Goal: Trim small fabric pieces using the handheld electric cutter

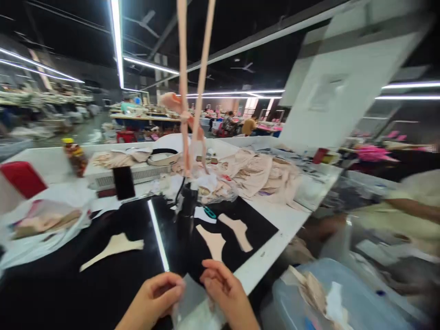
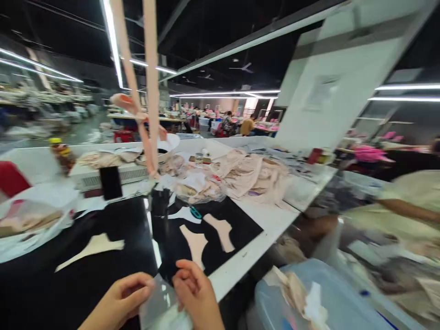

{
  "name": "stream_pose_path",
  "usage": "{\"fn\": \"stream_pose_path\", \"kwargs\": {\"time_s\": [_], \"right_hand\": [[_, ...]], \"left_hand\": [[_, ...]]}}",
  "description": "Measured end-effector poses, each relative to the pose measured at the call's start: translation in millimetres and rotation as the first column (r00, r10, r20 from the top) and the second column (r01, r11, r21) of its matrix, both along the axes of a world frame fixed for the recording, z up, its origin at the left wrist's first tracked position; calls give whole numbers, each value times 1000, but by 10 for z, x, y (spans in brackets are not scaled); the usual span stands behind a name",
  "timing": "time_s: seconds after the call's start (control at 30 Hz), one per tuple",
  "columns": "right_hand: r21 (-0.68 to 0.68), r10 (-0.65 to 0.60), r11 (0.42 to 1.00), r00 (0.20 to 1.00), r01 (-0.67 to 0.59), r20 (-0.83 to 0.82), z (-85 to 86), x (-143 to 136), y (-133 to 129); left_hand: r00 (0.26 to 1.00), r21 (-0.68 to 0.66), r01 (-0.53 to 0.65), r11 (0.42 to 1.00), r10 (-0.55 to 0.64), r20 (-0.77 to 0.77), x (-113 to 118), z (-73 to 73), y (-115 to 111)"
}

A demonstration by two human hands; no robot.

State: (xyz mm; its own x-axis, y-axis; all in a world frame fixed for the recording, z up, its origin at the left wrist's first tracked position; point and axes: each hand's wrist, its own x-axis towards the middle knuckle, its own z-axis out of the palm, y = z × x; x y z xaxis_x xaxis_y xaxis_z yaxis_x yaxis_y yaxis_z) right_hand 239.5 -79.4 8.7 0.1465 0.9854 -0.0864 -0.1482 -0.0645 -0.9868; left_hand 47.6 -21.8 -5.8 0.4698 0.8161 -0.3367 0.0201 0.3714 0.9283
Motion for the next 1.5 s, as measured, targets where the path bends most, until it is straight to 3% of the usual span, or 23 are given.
{"fn": "stream_pose_path", "kwargs": {"time_s": [0.13,0.23,0.37,0.6,0.9,1.3,1.5], "right_hand": [[-68,100,992,994,-102,-33,-153,106,27],[-126,124,986,989,-113,81,-212,141,5],[-140,160,981,966,-133,201,-208,106,3],[-123,227,971,947,-203,227,-170,10,32],[-119,245,968,940,-222,236,-98,9,41],[-124,147,984,981,-131,125,-357,147,71],[-130,169,979,979,-154,116,-316,116,89]], "left_hand": [[999,12,7,1000,-8,51,-79,46,73],[999,14,-7,1000,6,36,-69,22,105],[999,25,41,999,-42,27,-88,71,93],[999,41,53,998,-54,4,-129,171,111],[997,36,52,998,-50,-54,-134,153,138],[999,-2,-6,1000,6,-37,-191,195,204],[999,-78,-46,996,46,-3,-215,208,212]]}}
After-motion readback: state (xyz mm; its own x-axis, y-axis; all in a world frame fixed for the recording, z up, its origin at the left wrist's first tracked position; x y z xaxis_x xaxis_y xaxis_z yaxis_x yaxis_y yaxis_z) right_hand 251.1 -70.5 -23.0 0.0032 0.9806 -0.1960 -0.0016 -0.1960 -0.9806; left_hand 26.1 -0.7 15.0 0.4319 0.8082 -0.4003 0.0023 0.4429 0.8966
